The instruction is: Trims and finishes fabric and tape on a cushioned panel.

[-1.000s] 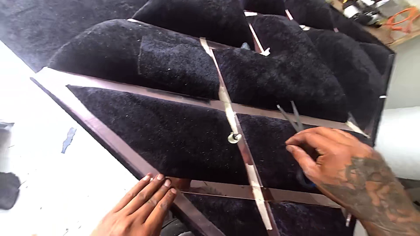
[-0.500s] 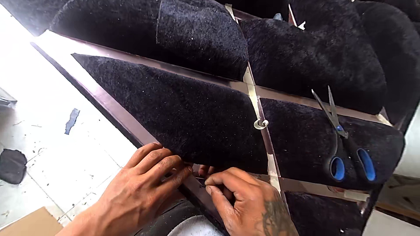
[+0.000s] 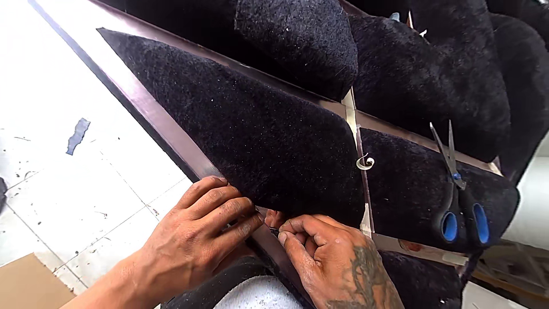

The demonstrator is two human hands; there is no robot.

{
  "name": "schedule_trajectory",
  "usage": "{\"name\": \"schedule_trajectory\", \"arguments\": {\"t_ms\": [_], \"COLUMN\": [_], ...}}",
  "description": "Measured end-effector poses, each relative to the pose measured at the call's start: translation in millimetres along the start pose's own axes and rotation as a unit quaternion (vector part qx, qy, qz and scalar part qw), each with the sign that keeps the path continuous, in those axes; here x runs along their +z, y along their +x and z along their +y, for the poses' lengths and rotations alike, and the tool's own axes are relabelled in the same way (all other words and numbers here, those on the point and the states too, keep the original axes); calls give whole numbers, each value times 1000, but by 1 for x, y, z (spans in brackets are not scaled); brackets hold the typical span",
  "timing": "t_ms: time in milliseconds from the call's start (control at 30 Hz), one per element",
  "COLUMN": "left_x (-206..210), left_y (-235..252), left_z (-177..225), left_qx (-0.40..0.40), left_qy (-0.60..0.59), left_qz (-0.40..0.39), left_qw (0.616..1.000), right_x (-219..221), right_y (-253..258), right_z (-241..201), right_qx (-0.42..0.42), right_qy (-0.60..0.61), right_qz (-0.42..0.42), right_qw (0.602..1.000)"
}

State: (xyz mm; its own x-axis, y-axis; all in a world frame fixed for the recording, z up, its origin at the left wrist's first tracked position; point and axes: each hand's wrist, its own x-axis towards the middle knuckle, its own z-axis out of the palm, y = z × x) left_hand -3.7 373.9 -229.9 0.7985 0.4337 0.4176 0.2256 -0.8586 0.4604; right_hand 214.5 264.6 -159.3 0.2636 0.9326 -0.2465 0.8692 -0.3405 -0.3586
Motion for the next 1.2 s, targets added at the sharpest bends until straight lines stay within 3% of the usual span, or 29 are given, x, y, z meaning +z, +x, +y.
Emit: {"name": "schedule_trajectory", "arguments": {"t_ms": [933,1200], "left_x": [-2,-8], "left_y": [6,13], "left_z": [-7,-3], "left_qx": [44,91], "left_qy": [-9,53], "left_qz": [-26,-87], "left_qw": [999,991], "right_x": [6,6], "right_y": [0,-3], "right_z": [0,4], "right_qx": [3,-17], "right_qy": [28,58], "right_qz": [23,54], "right_qw": [999,997]}}
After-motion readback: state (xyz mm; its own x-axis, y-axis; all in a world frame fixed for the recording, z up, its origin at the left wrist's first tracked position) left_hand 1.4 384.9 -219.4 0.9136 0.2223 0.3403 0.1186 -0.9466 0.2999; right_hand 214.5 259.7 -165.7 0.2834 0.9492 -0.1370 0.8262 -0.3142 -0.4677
